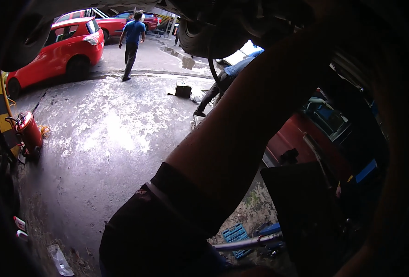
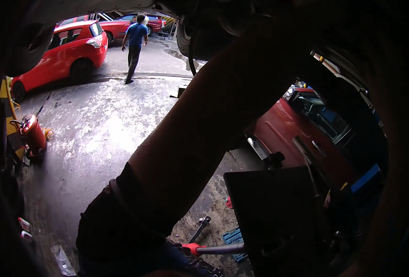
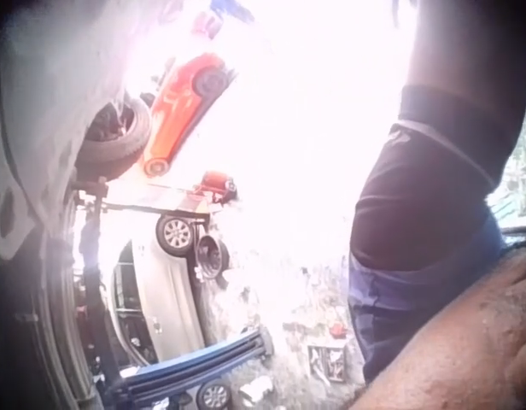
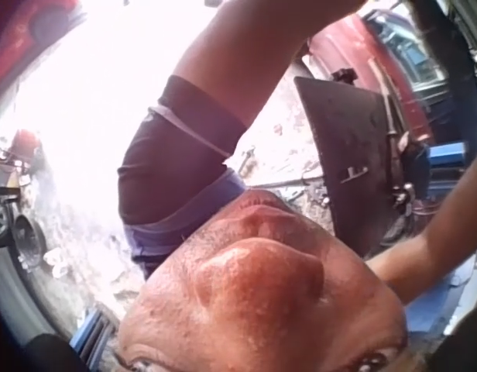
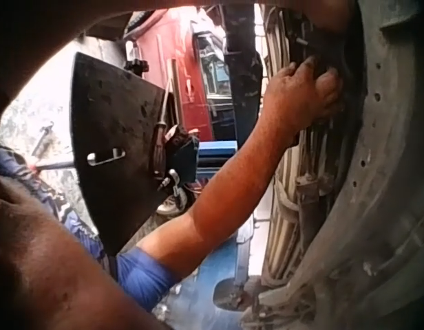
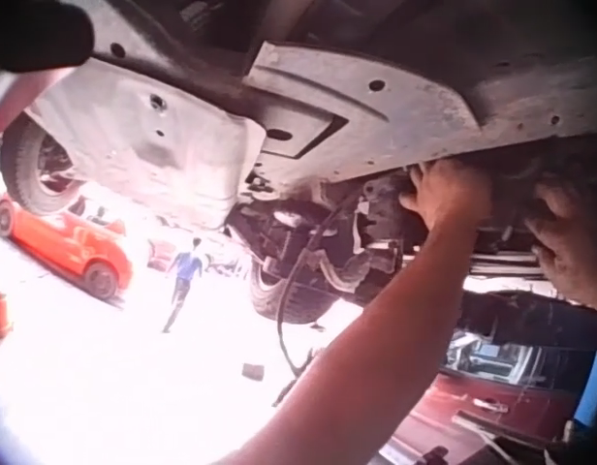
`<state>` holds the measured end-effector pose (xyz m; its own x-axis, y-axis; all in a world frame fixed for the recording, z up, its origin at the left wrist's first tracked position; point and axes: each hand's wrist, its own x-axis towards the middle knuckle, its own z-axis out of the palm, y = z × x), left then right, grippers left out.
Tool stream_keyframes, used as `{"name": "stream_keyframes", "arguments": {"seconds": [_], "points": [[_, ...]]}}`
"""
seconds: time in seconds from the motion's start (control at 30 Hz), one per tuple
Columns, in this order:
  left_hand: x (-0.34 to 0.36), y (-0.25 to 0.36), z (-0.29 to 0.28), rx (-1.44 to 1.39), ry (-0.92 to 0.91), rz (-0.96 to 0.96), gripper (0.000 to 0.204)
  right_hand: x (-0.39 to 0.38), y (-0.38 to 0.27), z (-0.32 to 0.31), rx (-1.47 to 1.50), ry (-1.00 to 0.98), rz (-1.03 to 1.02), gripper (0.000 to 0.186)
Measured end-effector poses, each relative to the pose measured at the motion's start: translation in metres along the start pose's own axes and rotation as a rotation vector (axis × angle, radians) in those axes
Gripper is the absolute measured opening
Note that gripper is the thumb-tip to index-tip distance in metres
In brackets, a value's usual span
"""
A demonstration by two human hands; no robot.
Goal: Working on the undercarriage components of a vehicle on a lift.
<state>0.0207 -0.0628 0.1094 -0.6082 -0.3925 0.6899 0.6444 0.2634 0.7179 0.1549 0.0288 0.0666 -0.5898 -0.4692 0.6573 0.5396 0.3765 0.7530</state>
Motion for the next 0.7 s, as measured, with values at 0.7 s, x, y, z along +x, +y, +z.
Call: {"name": "stream_keyframes", "arguments": {"seconds": [0.7], "points": [[-0.004,-0.06,-0.024,-0.653,-0.151,0.338,0.051,-0.007,0.008,-0.002,-0.371,-0.04,-0.018,0.045]]}}
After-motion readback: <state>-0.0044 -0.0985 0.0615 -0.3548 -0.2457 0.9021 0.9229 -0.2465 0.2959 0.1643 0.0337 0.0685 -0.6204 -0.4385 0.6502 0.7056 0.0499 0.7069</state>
